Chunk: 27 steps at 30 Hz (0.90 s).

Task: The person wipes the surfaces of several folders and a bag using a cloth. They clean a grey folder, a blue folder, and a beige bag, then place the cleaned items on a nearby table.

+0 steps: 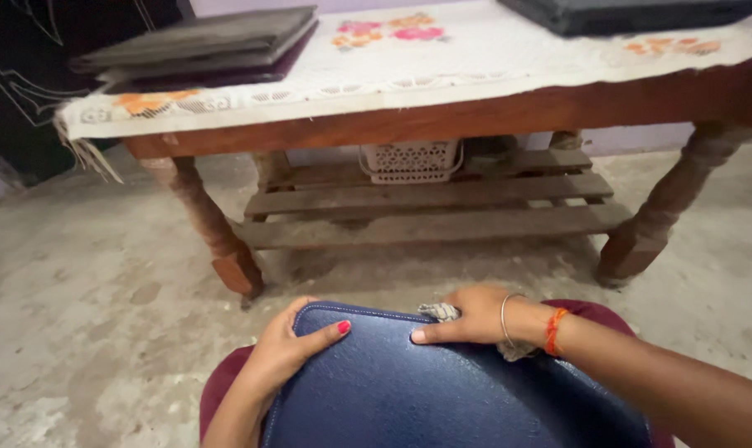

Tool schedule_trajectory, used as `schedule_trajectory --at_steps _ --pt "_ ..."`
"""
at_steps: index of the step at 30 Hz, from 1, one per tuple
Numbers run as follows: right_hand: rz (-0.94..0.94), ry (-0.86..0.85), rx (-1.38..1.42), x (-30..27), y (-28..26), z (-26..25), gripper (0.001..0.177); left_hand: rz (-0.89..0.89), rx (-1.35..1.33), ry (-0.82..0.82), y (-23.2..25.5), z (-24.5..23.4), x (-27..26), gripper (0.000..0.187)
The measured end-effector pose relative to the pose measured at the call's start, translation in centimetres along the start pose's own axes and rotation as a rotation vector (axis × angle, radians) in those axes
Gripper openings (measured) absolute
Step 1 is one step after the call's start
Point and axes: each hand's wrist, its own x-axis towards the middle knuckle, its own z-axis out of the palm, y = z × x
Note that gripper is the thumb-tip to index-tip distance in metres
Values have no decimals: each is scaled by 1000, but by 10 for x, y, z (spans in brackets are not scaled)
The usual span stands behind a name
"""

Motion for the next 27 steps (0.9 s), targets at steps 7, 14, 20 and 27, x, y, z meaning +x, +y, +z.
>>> schedule_trajectory --at_steps 7,14,20,27 --pt "51 356 -111 -77 -54 -31 73 169 22 49 38 -10 -24 31" --pt "-52 777 -244 -187 -110 -86 66 605 79 115 133 -33 -68 28" --pt "-417 1386 -541 -240 -146 -116 70 927 244 619 197 -34 -122 37" --pt "-235 1371 -393 -237 -181 -183 76 1047 526 1432 202 -32 -111 61"
